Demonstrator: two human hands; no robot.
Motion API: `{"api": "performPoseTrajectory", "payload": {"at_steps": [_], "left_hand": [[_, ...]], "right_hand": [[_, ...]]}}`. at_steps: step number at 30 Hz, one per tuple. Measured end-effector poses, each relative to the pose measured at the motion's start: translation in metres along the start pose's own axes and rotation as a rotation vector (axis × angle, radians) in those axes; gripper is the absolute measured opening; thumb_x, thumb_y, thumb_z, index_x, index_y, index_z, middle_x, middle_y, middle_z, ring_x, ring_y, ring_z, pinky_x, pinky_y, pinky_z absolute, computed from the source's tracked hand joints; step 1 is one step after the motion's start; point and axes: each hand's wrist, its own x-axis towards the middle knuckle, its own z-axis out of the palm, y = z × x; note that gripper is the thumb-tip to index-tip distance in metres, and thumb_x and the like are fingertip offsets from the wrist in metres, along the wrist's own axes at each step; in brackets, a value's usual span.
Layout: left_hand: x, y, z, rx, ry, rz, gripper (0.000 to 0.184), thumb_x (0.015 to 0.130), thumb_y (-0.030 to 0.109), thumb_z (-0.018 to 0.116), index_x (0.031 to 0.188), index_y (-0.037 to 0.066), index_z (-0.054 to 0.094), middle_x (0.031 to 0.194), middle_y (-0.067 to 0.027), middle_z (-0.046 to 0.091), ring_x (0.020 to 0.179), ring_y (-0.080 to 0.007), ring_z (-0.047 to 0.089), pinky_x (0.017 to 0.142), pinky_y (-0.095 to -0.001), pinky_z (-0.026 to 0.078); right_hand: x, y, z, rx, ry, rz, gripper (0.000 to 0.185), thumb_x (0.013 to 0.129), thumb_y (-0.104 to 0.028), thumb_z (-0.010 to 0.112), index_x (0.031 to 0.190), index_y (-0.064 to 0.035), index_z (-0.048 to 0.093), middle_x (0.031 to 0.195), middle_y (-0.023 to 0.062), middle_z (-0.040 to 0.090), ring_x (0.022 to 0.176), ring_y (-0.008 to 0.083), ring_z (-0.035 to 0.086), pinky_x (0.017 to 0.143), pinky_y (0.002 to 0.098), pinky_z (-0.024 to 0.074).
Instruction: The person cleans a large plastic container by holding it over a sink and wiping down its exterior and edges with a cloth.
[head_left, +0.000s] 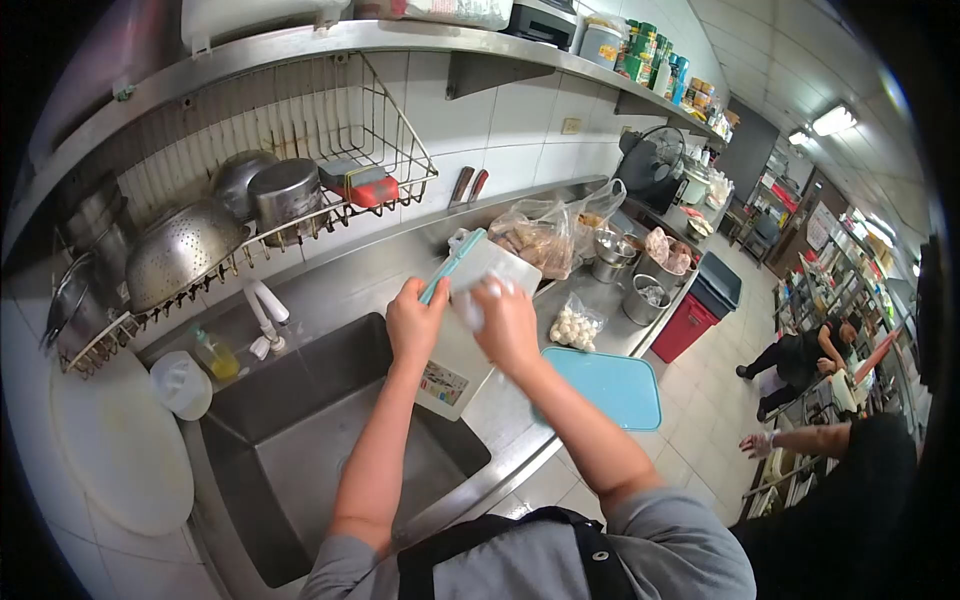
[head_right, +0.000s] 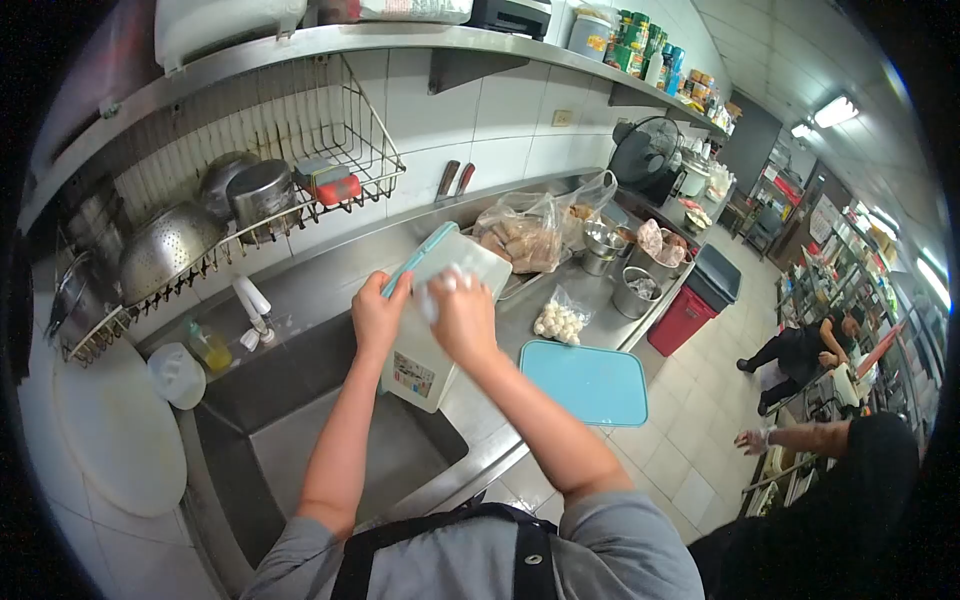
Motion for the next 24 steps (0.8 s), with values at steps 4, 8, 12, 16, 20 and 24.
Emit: {"api": "performPoseTrajectory", "payload": {"at_steps": [4, 8, 12, 16, 20, 24], "left_hand": [[-0.002, -0.006, 0.004, -0.014, 0.001, 0.042, 0.044, 0.086, 0.037, 0.071, 0.068, 0.001, 0.052, 0.057, -0.0175, 0.057, 0.052, -0.0369, 0.058, 0.051, -0.0445, 0.043], [-0.002, -0.001, -0.001, -0.053, -0.024, 0.025, 0.045, 0.086, 0.037, 0.071, 0.067, 0.001, 0.052, 0.056, -0.0178, 0.055, 0.050, -0.0360, 0.056, 0.050, -0.0442, 0.042], [0.001, 0.012, 0.012, 0.065, 0.053, -0.014, 0.046, 0.085, 0.036, 0.073, 0.065, 0.002, 0.050, 0.054, -0.0165, 0.055, 0.048, -0.0344, 0.054, 0.048, -0.0432, 0.041], [0.003, 0.005, 0.006, -0.021, -0.035, 0.028, 0.046, 0.084, 0.039, 0.073, 0.065, 0.003, 0.051, 0.054, -0.0157, 0.056, 0.049, -0.0345, 0.057, 0.048, -0.0434, 0.042], [0.001, -0.001, 0.002, -0.027, -0.003, 0.031, 0.047, 0.084, 0.039, 0.073, 0.065, 0.003, 0.051, 0.054, -0.0160, 0.056, 0.048, -0.0345, 0.056, 0.049, -0.0435, 0.041], [0.007, 0.003, 0.007, 0.035, 0.000, -0.051, 0.047, 0.083, 0.039, 0.074, 0.065, 0.002, 0.051, 0.055, -0.0170, 0.056, 0.049, -0.0341, 0.056, 0.049, -0.0430, 0.041]], "right_hand": [[-0.012, 0.038, -0.005, 0.149, 0.021, 0.108, 0.023, 0.069, -0.003, 0.070, 0.092, -0.0067, 0.071, 0.096, 0.0170, 0.064, 0.087, 0.0388, 0.062, 0.075, 0.0466, 0.0508], [0.008, 0.133, 0.014, 0.266, 0.007, 0.492, 0.035, 0.069, 0.002, 0.066, 0.104, -0.0002, 0.069, 0.095, 0.0239, 0.069, 0.093, 0.0391, 0.067, 0.081, 0.0415, 0.0516], [-0.017, 0.066, -0.012, 0.136, -0.006, 0.253, 0.029, 0.073, -0.011, 0.075, 0.101, -0.0058, 0.070, 0.096, 0.0233, 0.067, 0.096, 0.0412, 0.063, 0.085, 0.0452, 0.0494], [-0.011, 0.062, -0.017, 0.075, -0.082, 0.297, 0.027, 0.078, -0.020, 0.074, 0.100, -0.0063, 0.070, 0.097, 0.0232, 0.066, 0.095, 0.0424, 0.062, 0.084, 0.0465, 0.0500], [0.014, 0.123, 0.008, 0.045, 0.034, 0.331, 0.033, 0.081, -0.030, 0.073, 0.106, -0.0084, 0.072, 0.096, 0.0229, 0.068, 0.092, 0.0421, 0.064, 0.081, 0.0463, 0.0513], [-0.020, 0.027, -0.029, 0.170, -0.062, 0.221, 0.029, 0.081, -0.028, 0.073, 0.102, -0.0074, 0.071, 0.096, 0.0217, 0.068, 0.097, 0.0408, 0.063, 0.082, 0.0459, 0.0503]]}}
